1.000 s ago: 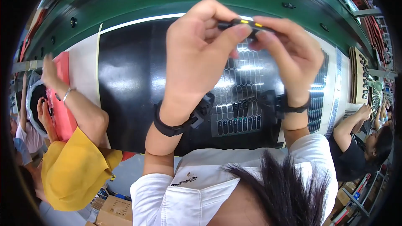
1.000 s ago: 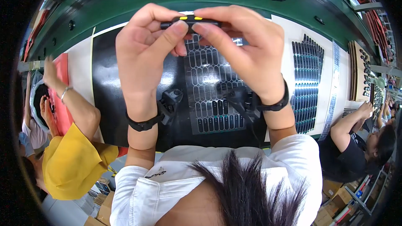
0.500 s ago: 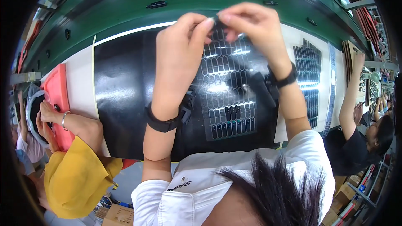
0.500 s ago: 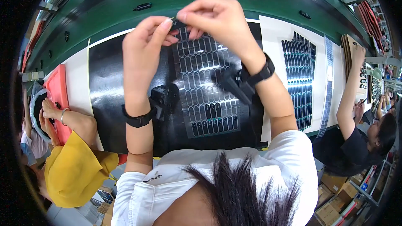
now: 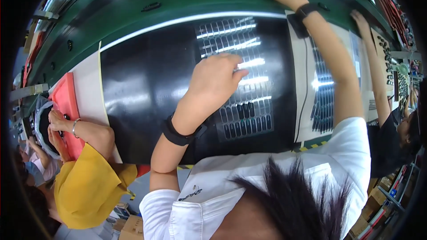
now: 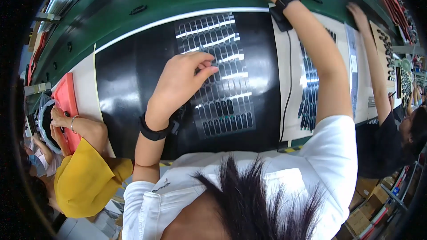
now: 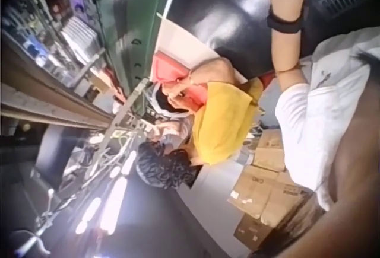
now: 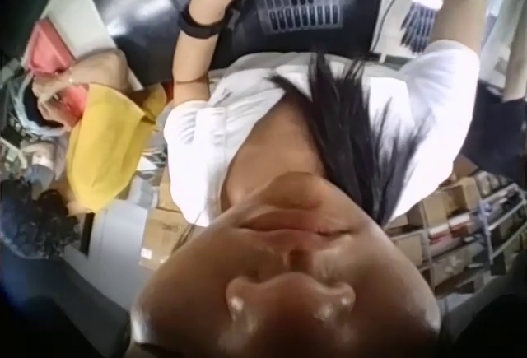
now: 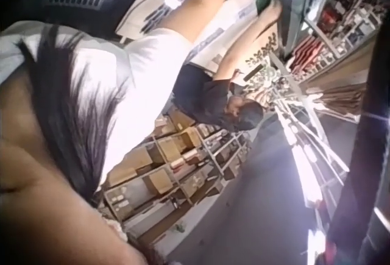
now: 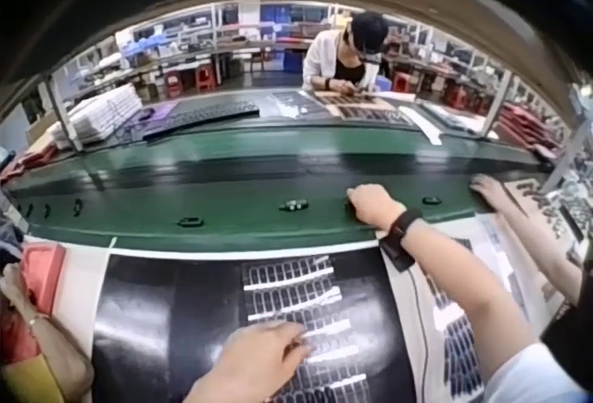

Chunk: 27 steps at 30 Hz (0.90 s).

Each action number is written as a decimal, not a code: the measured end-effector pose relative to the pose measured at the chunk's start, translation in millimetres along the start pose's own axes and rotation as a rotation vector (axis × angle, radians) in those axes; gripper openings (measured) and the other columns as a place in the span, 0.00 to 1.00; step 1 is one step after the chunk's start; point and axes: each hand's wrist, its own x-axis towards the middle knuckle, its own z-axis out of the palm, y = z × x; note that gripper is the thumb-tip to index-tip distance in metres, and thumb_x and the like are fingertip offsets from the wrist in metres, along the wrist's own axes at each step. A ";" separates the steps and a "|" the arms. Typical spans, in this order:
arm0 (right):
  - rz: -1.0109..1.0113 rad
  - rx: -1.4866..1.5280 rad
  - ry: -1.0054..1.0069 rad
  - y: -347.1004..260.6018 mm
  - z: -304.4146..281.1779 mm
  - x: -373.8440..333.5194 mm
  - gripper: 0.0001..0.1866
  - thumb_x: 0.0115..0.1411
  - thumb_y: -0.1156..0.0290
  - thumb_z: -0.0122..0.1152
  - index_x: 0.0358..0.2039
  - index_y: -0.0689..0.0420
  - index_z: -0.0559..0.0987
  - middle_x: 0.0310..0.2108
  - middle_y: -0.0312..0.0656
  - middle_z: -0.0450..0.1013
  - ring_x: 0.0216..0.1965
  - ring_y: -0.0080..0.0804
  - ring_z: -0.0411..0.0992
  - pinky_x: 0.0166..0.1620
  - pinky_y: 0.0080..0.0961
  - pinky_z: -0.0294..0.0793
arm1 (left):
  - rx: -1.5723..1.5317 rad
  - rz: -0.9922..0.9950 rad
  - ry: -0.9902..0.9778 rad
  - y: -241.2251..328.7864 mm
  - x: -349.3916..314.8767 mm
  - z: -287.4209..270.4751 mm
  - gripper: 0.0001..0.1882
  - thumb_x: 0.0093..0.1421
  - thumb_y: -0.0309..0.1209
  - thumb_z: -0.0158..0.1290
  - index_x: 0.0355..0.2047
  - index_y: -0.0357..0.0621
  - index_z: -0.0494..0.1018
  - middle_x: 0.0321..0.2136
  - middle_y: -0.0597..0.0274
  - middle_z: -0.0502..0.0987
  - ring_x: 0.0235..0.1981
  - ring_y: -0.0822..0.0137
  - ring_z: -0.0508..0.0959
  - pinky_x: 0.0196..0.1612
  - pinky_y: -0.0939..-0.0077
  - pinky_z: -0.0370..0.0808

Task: The person peels a screen protector from a sheet, presses it onto a digital device, and then sets the device onto a conveyor belt, repeating the process.

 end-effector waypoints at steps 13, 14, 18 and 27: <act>0.075 1.774 -0.402 -131.1 -86.1 -64.9 0.10 0.49 0.68 0.53 0.30 0.61 0.69 0.23 0.41 0.70 0.24 0.20 0.70 0.28 0.12 0.69 | 0.074 0.280 -0.153 -17.3 -30.2 66.1 0.06 0.39 0.21 0.52 0.19 0.34 0.66 0.21 0.51 0.68 0.26 0.53 0.70 0.30 0.66 0.67; 0.108 1.873 -0.473 -142.2 -83.0 -73.2 0.09 0.50 0.70 0.53 0.29 0.61 0.68 0.23 0.41 0.70 0.23 0.20 0.70 0.28 0.10 0.69 | 0.051 0.285 -0.185 -14.5 -29.3 67.5 0.06 0.39 0.21 0.51 0.18 0.34 0.66 0.20 0.51 0.68 0.26 0.53 0.70 0.29 0.66 0.67; 0.241 2.039 -0.517 -159.3 -56.9 -80.0 0.07 0.50 0.74 0.53 0.28 0.61 0.66 0.23 0.39 0.70 0.23 0.21 0.70 0.29 0.11 0.69 | 0.018 0.299 -0.232 3.3 -21.1 61.1 0.05 0.38 0.21 0.49 0.18 0.34 0.65 0.20 0.51 0.67 0.26 0.53 0.70 0.29 0.66 0.67; 0.302 2.135 -0.473 -157.7 -62.6 -71.4 0.10 0.49 0.76 0.53 0.33 0.61 0.66 0.25 0.39 0.70 0.25 0.23 0.70 0.32 0.13 0.69 | -0.030 0.445 -0.248 69.6 -35.7 -17.6 0.05 0.40 0.22 0.49 0.20 0.34 0.65 0.17 0.55 0.66 0.22 0.57 0.70 0.25 0.70 0.68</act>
